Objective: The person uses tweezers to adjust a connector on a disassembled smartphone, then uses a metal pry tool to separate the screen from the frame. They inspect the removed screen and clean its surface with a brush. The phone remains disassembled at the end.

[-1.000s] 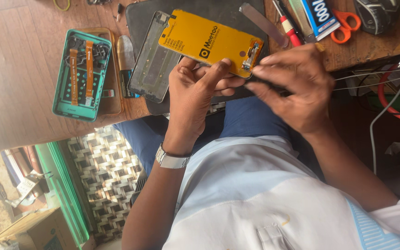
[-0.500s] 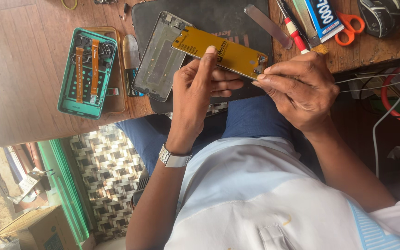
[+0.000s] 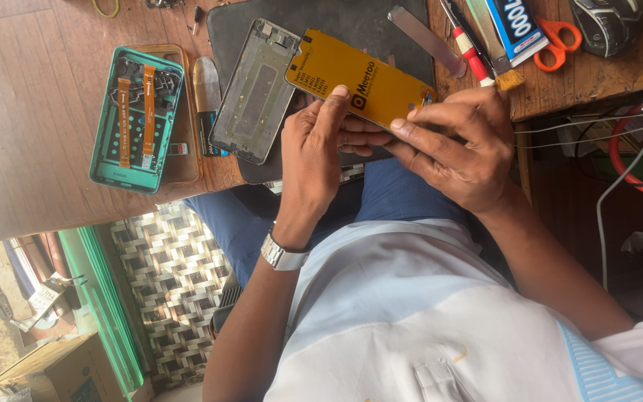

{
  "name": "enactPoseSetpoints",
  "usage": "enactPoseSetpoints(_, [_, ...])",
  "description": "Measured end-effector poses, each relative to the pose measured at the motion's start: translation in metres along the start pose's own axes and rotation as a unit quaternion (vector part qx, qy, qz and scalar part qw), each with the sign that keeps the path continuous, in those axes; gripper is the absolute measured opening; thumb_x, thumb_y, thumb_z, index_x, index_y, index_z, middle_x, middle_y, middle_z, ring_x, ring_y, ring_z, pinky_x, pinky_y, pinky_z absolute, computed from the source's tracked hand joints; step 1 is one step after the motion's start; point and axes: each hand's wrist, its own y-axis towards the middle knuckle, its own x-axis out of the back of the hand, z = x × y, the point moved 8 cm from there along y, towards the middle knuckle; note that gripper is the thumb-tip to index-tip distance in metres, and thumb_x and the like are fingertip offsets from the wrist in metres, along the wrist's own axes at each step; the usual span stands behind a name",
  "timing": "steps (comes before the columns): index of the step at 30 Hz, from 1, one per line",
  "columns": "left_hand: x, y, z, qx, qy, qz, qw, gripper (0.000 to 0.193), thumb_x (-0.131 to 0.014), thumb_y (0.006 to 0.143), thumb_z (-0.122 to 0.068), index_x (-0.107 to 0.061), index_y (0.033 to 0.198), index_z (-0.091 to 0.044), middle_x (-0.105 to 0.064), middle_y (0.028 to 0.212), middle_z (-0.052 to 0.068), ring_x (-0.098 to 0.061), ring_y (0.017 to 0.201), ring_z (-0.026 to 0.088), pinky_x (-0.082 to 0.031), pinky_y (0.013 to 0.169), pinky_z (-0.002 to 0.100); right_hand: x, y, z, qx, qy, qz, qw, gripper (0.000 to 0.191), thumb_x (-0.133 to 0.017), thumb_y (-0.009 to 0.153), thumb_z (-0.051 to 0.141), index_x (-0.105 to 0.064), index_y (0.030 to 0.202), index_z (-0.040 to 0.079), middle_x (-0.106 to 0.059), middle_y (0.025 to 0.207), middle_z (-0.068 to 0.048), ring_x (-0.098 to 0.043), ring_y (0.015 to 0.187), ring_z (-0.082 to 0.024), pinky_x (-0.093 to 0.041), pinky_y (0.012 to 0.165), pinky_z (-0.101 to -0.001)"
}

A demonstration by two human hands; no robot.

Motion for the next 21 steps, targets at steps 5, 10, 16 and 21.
enactPoseSetpoints(5, [0.005,0.001,-0.001,-0.003,0.012,-0.008,1.0,0.056,-0.044,0.106,-0.042,-0.065,0.108,0.01,-0.078,0.094,0.024,-0.082,0.087,0.029,-0.068,0.072,0.035,-0.002,0.0,0.0,-0.006,-0.007,-0.006,1.0,0.026,-0.094,0.09,0.016,-0.082,0.112,0.014,-0.071,0.102,0.005,-0.058,0.097,-0.015,-0.041,0.092,-0.0326])
enactPoseSetpoints(10, [0.014,0.003,0.0,-0.015,0.012,-0.044,0.999,0.048,-0.054,0.104,-0.039,-0.07,0.103,0.007,-0.079,0.093,0.023,-0.081,0.084,0.027,-0.067,0.068,0.033,0.0,-0.004,-0.001,0.037,-0.054,-0.032,0.997,0.02,-0.089,0.09,0.012,-0.083,0.109,0.013,-0.068,0.097,0.005,-0.058,0.095,-0.015,-0.04,0.089,-0.0345])
enactPoseSetpoints(16, [0.029,0.0,-0.002,-0.031,-0.053,-0.049,0.997,0.043,-0.061,0.104,-0.037,-0.07,0.1,0.006,-0.078,0.093,0.02,-0.08,0.084,0.025,-0.064,0.07,0.03,-0.003,-0.007,0.007,0.055,-0.061,-0.012,0.997,0.017,-0.09,0.092,0.019,-0.082,0.106,0.013,-0.068,0.102,0.005,-0.059,0.095,-0.017,-0.041,0.088,-0.0358])
enactPoseSetpoints(21, [0.024,0.0,-0.01,-0.032,-0.022,-0.012,0.999,0.047,-0.062,0.102,-0.041,-0.071,0.103,0.005,-0.077,0.092,0.019,-0.079,0.081,0.022,-0.065,0.069,0.031,0.012,0.002,-0.009,-0.094,0.085,-0.049,0.991,0.049,-0.082,0.077,0.046,-0.076,0.109,0.009,-0.065,0.107,-0.005,-0.057,0.104,-0.023,-0.049,0.096,-0.0394])
